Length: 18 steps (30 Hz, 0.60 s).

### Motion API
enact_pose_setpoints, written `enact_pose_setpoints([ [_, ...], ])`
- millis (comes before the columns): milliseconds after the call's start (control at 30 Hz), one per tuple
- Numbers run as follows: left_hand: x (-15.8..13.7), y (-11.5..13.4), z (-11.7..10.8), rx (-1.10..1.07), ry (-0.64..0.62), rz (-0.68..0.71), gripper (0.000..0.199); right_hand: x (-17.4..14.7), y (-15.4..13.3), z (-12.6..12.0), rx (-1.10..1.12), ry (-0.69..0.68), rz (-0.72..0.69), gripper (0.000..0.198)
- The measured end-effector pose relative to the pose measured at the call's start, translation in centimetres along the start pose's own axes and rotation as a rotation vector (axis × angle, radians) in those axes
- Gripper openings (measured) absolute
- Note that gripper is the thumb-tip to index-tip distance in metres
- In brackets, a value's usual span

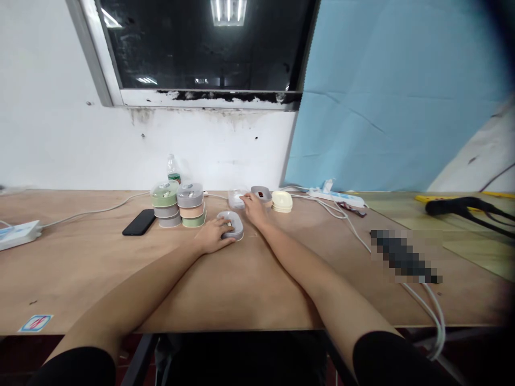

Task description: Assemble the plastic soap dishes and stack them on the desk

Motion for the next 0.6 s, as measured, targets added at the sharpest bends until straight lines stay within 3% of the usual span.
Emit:
enact_pose_setpoints([
  [133,0.0,0.5,-0.4,-0.041,0.014,0.050,0.043,-0.2,-0.1,0.4,-0.118,-0.068,-0.021,0.044],
  [367,-0.2,0.3,-1.2,-0.078,0.103,0.015,0.043,-0.5,0.0,0.6,-0.120,-0.138,0.025,0.052],
  [500,-0.3,0.0,-1.5,-0.082,0.174,0.016,0.041,-0.6,-0.4,-0.4,-0.084,-0.063,0.047,0.052],
  [600,-0.5,-0.5,-2.5,-0.105,0.301,-0.002,0.038,-1.0,-1.6,-1.3,0.005,-0.027,-0.011,0.045],
])
Point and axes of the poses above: each hand's wrist, its own x-axis towards the middle knuckle, its own z-axis out of the palm, y = z × x, the point moved 9 cm from there along x, towards the middle knuckle, and after that the axes turned 3 degrees about x, right-handed, at the moved point
